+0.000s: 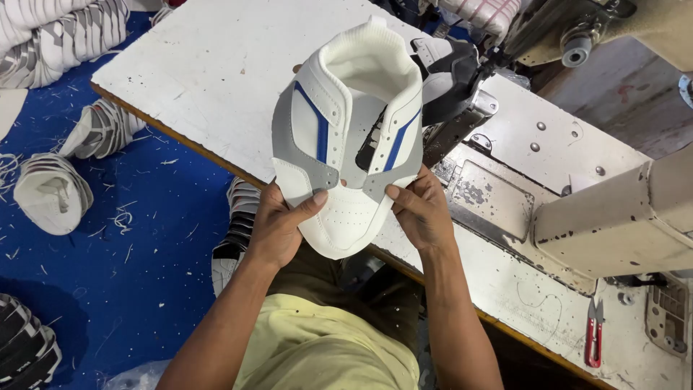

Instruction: The person handles white and black shoe uppers, placing them under a sewing machine needle to stitch the edges. They move between the sewing machine and a nearby table, picking up shoe parts and arranging them for sewing.

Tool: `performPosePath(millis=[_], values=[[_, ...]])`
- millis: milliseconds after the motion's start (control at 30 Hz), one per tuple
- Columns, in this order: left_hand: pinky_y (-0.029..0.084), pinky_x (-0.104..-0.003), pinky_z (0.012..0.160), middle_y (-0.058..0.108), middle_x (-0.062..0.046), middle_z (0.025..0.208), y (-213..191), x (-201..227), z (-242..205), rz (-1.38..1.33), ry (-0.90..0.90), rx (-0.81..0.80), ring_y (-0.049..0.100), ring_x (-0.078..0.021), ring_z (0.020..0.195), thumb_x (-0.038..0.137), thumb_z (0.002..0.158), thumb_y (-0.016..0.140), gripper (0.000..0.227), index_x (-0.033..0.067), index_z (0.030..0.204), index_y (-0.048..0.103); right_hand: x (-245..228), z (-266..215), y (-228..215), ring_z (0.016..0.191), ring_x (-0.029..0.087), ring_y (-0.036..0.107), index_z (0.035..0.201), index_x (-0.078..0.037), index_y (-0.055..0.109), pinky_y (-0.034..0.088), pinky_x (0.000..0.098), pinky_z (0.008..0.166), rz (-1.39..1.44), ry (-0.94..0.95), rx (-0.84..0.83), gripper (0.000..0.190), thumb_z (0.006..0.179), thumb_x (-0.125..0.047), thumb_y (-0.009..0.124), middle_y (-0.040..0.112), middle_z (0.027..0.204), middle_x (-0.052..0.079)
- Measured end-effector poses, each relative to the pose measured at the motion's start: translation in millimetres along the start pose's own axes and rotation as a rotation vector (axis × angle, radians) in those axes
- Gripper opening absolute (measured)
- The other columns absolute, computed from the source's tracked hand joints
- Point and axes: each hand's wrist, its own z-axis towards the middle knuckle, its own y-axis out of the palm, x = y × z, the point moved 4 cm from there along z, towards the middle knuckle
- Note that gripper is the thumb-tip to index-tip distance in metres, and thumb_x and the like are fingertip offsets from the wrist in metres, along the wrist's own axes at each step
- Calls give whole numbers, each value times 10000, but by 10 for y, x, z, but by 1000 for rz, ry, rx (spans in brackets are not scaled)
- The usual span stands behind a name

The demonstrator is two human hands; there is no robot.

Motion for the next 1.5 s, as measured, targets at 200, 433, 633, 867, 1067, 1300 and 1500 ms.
performPosePath(millis=[200,433,633,867,1067,1300,1500], values=[[564,-325,946,776,-108,1110,52,141,-2,60,-11,25,711,-156,1053,42,907,756,280,19,1182,705,-7,-21,111,1021,200,732,1235,-13,653,584,400,965,-1,8,32,390,855,30,730,766,1113,104],[566,-332,941,779,-112,1121,81,265,75,15,-6,14,715,-159,1047,42,887,752,315,12,1195,689,-6,48,79,1026,202,725,1216,-7,660,572,400,972,-21,14,27,347,879,41,725,762,1102,108],[590,-328,919,771,-90,1103,-177,19,466,120,29,85,728,-160,1017,75,862,746,338,8,1186,676,138,116,-9,984,191,755,1201,-44,649,623,384,886,-417,59,212,338,867,-64,699,767,1065,112],[611,-338,915,769,-107,1137,-773,-673,1381,113,13,107,727,-178,1029,106,900,739,369,-13,1241,664,703,-483,-628,788,92,634,1059,-9,697,531,235,703,-824,73,412,202,891,-113,737,719,964,24],[622,-359,934,740,-128,1175,-928,-909,1707,34,-50,157,725,-197,1049,90,872,742,484,10,1314,562,746,-502,-695,699,59,562,942,4,711,466,209,629,-867,12,391,109,904,-81,767,675,797,19],[602,-354,975,743,-137,1193,-923,-854,1740,51,-91,174,714,-196,1101,117,891,748,473,3,1308,557,795,-491,-759,664,78,566,907,8,716,455,211,600,-848,24,381,88,880,-59,766,687,807,43],[557,-348,1017,733,-123,1211,-971,-926,1755,45,-61,180,686,-182,1127,115,891,767,497,4,1329,560,479,-996,-977,839,196,663,936,40,718,542,328,752,-618,236,60,216,862,-147,799,694,902,127]])
